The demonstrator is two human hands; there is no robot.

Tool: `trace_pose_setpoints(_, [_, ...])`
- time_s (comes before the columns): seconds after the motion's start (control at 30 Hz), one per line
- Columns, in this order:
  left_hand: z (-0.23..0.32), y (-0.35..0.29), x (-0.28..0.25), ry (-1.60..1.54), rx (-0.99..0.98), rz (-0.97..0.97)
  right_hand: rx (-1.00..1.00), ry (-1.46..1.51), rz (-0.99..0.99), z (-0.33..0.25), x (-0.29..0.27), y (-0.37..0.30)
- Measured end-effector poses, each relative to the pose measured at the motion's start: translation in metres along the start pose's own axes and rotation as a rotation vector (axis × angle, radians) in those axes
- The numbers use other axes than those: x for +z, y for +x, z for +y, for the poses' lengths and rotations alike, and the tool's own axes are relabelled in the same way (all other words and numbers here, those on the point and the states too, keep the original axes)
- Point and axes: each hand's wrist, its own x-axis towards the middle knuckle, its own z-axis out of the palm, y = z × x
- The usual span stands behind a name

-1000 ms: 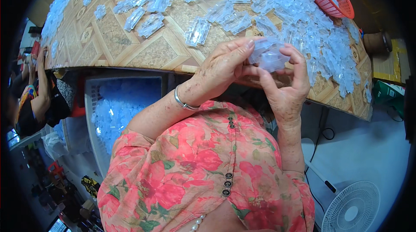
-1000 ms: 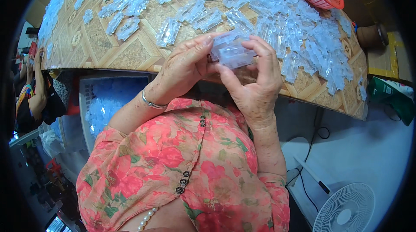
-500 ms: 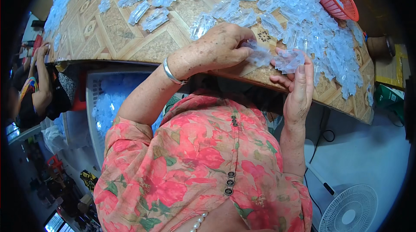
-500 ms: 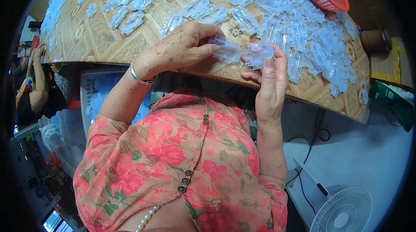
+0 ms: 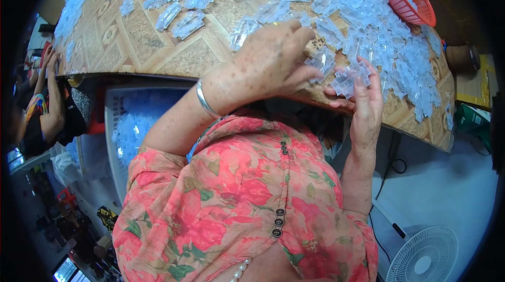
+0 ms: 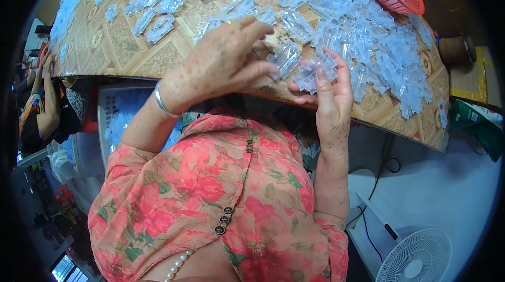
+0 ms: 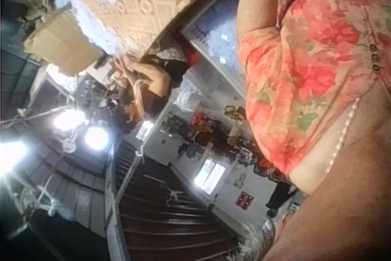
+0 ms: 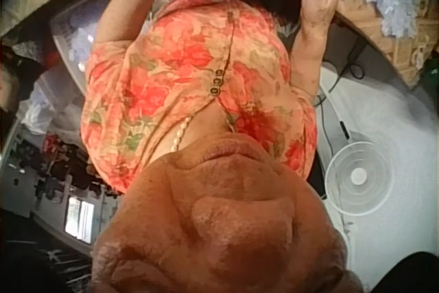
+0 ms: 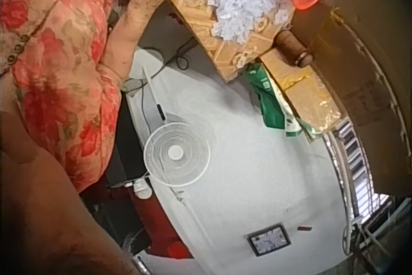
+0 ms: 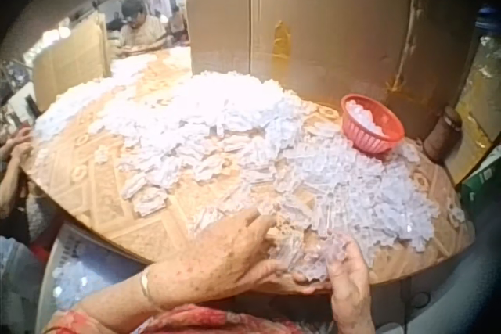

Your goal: The person sits at a wooden table and repeatedly picks up small, clear plastic components. They manipulate the parts with both hands, snapping them together to form small assemblies, and then place the finished units into a red basket on the right side of the table.

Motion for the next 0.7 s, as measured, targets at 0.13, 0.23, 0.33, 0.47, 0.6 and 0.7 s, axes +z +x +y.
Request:
trace_pose_setpoints(0.13, [0.008, -0.01, 0.02, -0.082, -0.012, 0.027, -0.011, -0.128, 0.018, 0.001, -0.001, 0.0])
trace_pose_setpoints(0.23, [0.004, -0.011, 0.022, -0.108, -0.016, 0.036, -0.019, -0.326, 0.064, -0.008, 0.005, -0.002])
trace_pose_setpoints(0.33, [0.002, -0.013, 0.023, -0.118, 0.006, 0.077, -0.119, -0.647, 0.083, -0.009, 0.001, -0.008])
trace_pose_setpoints(0.47, [-0.003, -0.007, 0.028, -0.194, 0.036, 0.05, -0.222, -0.729, 0.083, -0.006, 0.002, -0.011])
trace_pose_setpoints(0.6, [-0.013, -0.001, 0.026, -0.202, 0.081, 0.044, -0.291, -0.918, 0.083, -0.008, 0.01, -0.006])
trace_pose_setpoints(0.7, [-0.028, 0.012, 0.002, -0.145, 0.08, 0.051, -0.458, -1.096, 0.086, -0.002, 0.009, 0.001])
